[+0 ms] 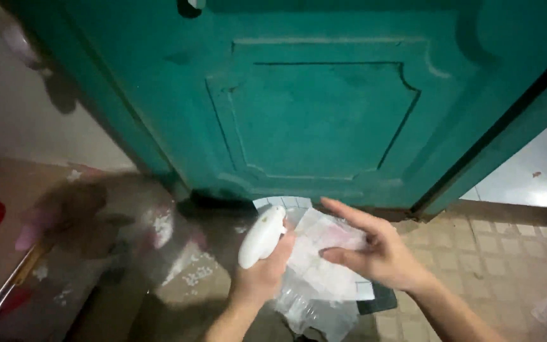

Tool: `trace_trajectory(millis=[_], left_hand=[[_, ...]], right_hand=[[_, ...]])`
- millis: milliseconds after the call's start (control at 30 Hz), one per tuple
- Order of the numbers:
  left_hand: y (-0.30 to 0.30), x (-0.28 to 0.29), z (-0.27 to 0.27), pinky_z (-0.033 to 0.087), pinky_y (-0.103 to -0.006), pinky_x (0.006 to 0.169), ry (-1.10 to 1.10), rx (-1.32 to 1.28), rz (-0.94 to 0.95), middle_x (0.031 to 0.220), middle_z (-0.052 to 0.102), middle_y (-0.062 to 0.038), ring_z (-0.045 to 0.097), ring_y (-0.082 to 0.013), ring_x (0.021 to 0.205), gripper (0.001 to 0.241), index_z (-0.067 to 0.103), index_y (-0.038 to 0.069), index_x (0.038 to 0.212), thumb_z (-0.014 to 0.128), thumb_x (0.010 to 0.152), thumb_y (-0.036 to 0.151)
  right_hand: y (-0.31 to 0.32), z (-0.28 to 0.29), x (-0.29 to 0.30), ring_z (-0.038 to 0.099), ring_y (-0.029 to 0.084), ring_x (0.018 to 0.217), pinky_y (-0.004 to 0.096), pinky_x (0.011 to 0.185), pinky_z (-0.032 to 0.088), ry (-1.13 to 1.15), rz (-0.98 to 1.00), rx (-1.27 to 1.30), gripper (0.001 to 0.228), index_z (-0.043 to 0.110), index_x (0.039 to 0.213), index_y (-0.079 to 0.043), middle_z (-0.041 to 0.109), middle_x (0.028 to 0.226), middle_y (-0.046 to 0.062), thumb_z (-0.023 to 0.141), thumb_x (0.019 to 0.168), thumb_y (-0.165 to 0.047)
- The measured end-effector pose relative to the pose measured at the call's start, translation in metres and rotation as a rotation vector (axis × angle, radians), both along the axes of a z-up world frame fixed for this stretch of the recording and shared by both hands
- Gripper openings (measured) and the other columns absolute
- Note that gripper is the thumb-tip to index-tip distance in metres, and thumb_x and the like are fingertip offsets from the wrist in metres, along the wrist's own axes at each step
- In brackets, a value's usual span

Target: Applying decorative film squares to a glass door using a spray bottle and a smoothing tool

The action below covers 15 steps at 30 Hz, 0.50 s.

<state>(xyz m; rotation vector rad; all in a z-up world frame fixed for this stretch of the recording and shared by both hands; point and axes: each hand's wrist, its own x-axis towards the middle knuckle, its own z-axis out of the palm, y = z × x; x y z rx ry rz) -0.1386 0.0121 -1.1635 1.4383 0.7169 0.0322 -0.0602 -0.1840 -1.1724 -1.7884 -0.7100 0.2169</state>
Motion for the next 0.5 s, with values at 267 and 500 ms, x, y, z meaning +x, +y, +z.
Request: trace_trajectory(millis=[267, 500], left_hand=[[0.004, -0.002, 0.005, 0.054, -0.0268, 0.078, -0.087, -0.041, 0.226, 0.084, 0.076, 0.000, 0.072, -0.0110, 0.085, 0.017, 0.083, 0.006, 0.086, 0.084, 0.073, 0.018], [-0.005, -0.008, 0.002, 0.055, -0.0262, 0.088, -0.149, 0.018, 0.179, 0.101, 0.082, 0.000, 0.074, -0.0105, 0.097, 0.030, 0.083, 0.014, 0.105, 0.080, 0.077, 0.024]], right_hand=[[-0.015, -0.006, 0.012, 0.024, 0.006, 0.039, 0.025, 0.031, 0.018, 0.194, 0.104, 0.129, 0.033, 0.079, 0.123, -0.008, 0.054, 0.054, -0.003, 0.074, 0.091, -0.003], [0.015, -0.003, -0.003, 0.064, 0.010, 0.055, 0.025, 0.042, 0.045, 0.307, -0.055, 0.221, 0.013, 0.085, 0.092, 0.003, 0.082, 0.076, 0.009, 0.078, 0.086, -0.006]])
